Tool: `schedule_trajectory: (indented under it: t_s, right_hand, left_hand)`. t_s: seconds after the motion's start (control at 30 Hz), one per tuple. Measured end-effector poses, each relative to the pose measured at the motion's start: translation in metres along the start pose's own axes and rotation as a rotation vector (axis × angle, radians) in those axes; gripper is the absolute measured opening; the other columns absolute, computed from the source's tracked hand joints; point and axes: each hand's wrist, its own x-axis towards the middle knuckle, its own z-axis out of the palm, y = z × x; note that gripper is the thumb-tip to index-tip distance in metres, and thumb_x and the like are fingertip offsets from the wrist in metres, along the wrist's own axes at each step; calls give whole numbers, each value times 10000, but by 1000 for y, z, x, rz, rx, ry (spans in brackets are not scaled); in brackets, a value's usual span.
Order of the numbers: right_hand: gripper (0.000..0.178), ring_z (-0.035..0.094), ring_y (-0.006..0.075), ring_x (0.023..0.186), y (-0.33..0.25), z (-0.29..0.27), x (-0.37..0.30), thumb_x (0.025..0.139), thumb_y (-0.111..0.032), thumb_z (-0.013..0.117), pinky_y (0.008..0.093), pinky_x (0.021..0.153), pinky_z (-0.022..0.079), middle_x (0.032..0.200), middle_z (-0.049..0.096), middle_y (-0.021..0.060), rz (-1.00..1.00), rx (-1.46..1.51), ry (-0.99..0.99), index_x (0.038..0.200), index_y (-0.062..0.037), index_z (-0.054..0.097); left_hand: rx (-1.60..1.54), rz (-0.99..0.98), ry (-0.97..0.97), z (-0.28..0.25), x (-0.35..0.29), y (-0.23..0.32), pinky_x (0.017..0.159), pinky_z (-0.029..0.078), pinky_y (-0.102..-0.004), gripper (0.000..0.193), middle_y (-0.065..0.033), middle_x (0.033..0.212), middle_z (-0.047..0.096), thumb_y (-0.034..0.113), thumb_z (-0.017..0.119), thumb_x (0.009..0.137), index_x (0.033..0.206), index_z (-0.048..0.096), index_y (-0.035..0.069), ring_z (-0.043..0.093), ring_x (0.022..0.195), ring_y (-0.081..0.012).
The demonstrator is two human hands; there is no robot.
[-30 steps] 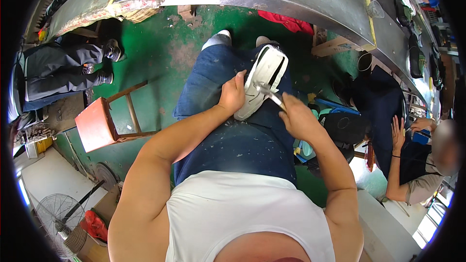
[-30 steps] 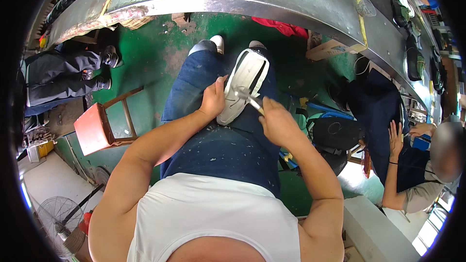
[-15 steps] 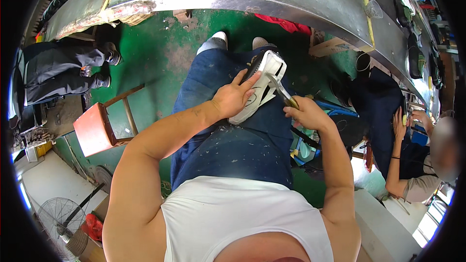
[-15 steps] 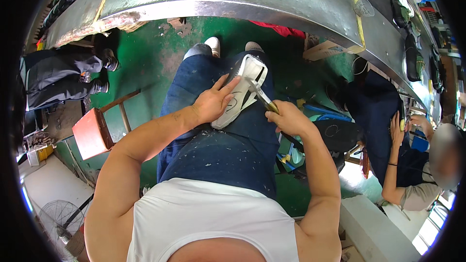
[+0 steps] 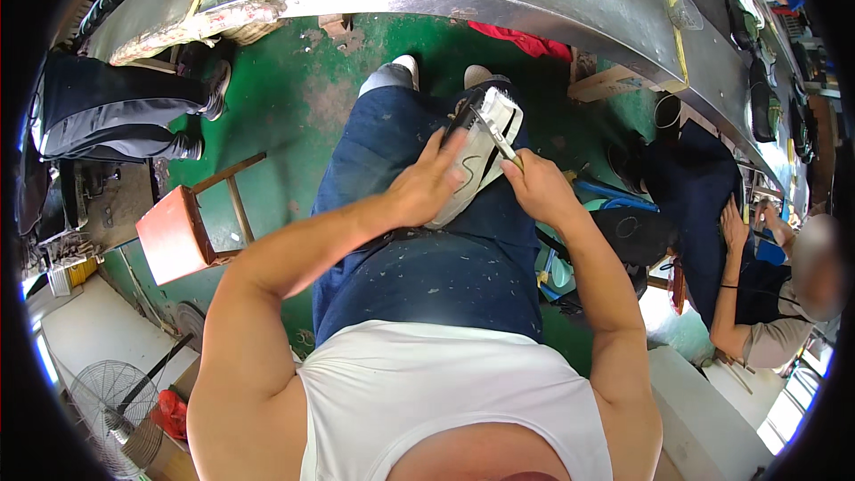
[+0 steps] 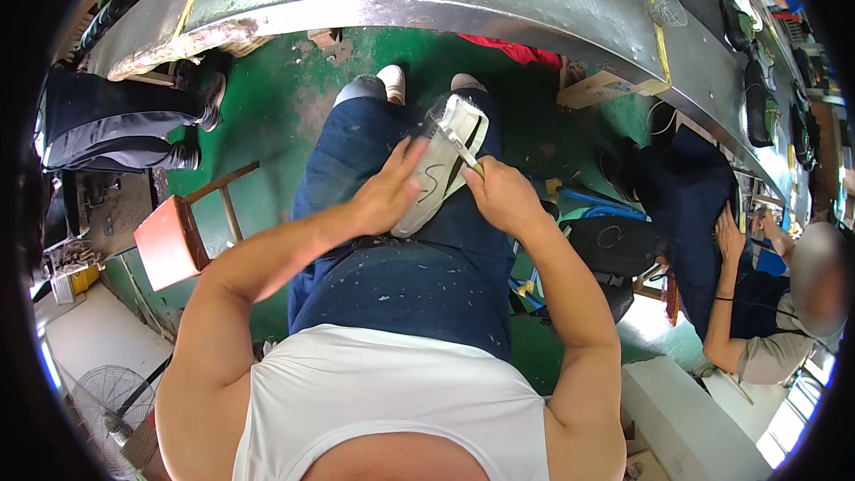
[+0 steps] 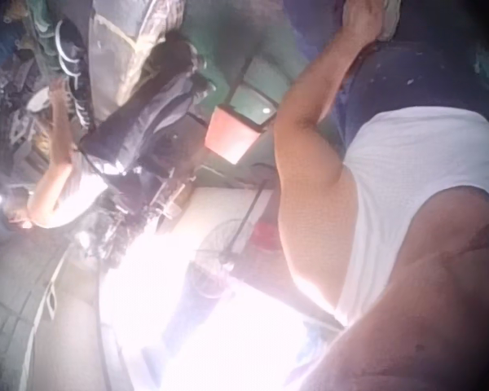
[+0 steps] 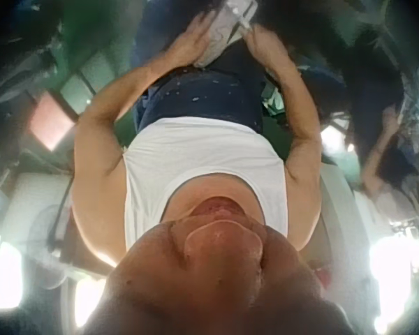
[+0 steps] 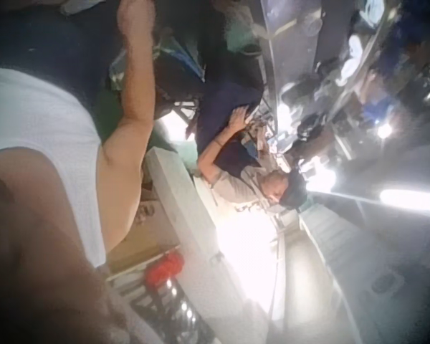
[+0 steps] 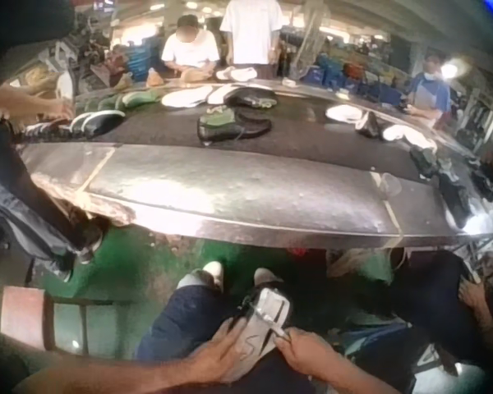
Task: The recorder uses a hand tool to manipulate and secure components of a shoe during assembly on a factory production line.
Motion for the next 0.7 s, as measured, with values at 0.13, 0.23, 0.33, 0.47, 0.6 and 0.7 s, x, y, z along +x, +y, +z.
schedule_trajectory:
  t_s: [0.13,0.23,0.33,0.47,0.6,0.7]
  right_hand:
    - [376,634,468,913,-5,14,-22,1020,-358,509,527,803,491,948,666,262,-140,157,73,1068,9,578]
    - [393,630,463,936,-10,28,-25,1020,-352,506,516,812,497,966,662,254,-22,-57,-167,1128,16,595]
    - [389,634,459,899,-16,26,-34,1022,-354,504,516,799,499,926,667,239,-187,103,14,1095,16,597]
    - [386,649,426,852,-17,32,-42,1023,-351,502,489,783,508,876,673,210,-44,-58,-198,1077,18,601]
    - [366,661,260,777,17,52,-58,1045,-333,480,374,736,516,817,668,123,19,482,-3,1067,11,603]
    - [357,628,136,780,31,64,-71,1065,-316,463,293,720,500,832,652,63,51,692,112,1104,13,595]
  left_hand:
    - [-492,-269,132,19,-21,-17,1146,335,-369,674,-322,1474,433,332,482,1032,1555,239,-17,453,1377,-393]
    - [-483,-272,124,17,-21,-17,1125,365,-375,697,-316,1426,493,302,535,1009,1560,235,-5,486,1346,-393]
    - [-478,-247,64,7,-24,-10,1113,381,-371,815,-325,1417,495,286,627,948,1576,185,16,496,1338,-392]
    - [-394,-292,-88,-15,-32,17,1080,419,-378,1017,-300,1367,535,200,736,822,1595,89,66,554,1265,-366]
    - [-145,-317,-177,-58,-15,43,987,484,-428,1027,-341,1189,622,164,748,774,1588,126,82,631,1120,-447]
    - [12,-49,77,-96,-19,54,899,536,-424,806,-309,1103,673,142,755,774,1473,365,40,682,1025,-431]
